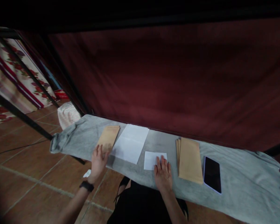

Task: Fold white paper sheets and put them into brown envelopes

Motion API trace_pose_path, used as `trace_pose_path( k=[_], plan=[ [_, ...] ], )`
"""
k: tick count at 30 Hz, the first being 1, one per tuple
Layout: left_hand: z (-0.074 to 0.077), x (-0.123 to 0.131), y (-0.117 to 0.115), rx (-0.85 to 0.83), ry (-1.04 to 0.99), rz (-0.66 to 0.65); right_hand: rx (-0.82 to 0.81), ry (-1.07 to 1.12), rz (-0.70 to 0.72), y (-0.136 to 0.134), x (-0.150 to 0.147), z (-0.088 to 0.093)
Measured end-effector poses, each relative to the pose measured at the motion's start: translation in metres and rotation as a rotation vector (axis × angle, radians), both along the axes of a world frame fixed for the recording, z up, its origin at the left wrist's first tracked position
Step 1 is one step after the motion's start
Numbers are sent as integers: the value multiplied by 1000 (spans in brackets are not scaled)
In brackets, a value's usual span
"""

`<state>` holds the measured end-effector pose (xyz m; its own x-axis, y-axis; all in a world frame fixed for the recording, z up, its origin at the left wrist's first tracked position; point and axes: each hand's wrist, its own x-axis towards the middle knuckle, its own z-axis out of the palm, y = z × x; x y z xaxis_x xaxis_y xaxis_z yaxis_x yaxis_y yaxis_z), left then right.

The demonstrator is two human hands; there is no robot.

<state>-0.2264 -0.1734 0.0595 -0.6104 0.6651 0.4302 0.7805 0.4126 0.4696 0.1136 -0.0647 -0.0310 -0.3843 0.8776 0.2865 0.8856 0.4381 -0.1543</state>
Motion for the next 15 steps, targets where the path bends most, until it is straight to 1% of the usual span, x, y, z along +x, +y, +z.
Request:
trace_pose_path(
  k=[1, 2, 4, 6, 7, 9, 15],
  plan=[
    [1, -19, 5, -56, 8, 130, -9, -9, -7, 0, 0, 1],
    [0, -34, 10, -143, -9, 223, -18, -20, -13, 0, -1, 2],
    [-3, -54, 14, -309, -59, 287, -27, -44, -25, 0, -1, 3],
    [-7, -61, 13, -385, -39, 282, -29, -64, -30, 1, -2, 3],
    [-9, -62, 11, -394, -18, 281, -28, -71, -30, 1, -2, 3],
    [-9, -62, 6, -380, -5, 290, -29, -79, -30, 1, -2, 2],
    [0, -68, -2, -315, -145, 237, -62, -74, -37, 1, -1, 3]
  ],
)
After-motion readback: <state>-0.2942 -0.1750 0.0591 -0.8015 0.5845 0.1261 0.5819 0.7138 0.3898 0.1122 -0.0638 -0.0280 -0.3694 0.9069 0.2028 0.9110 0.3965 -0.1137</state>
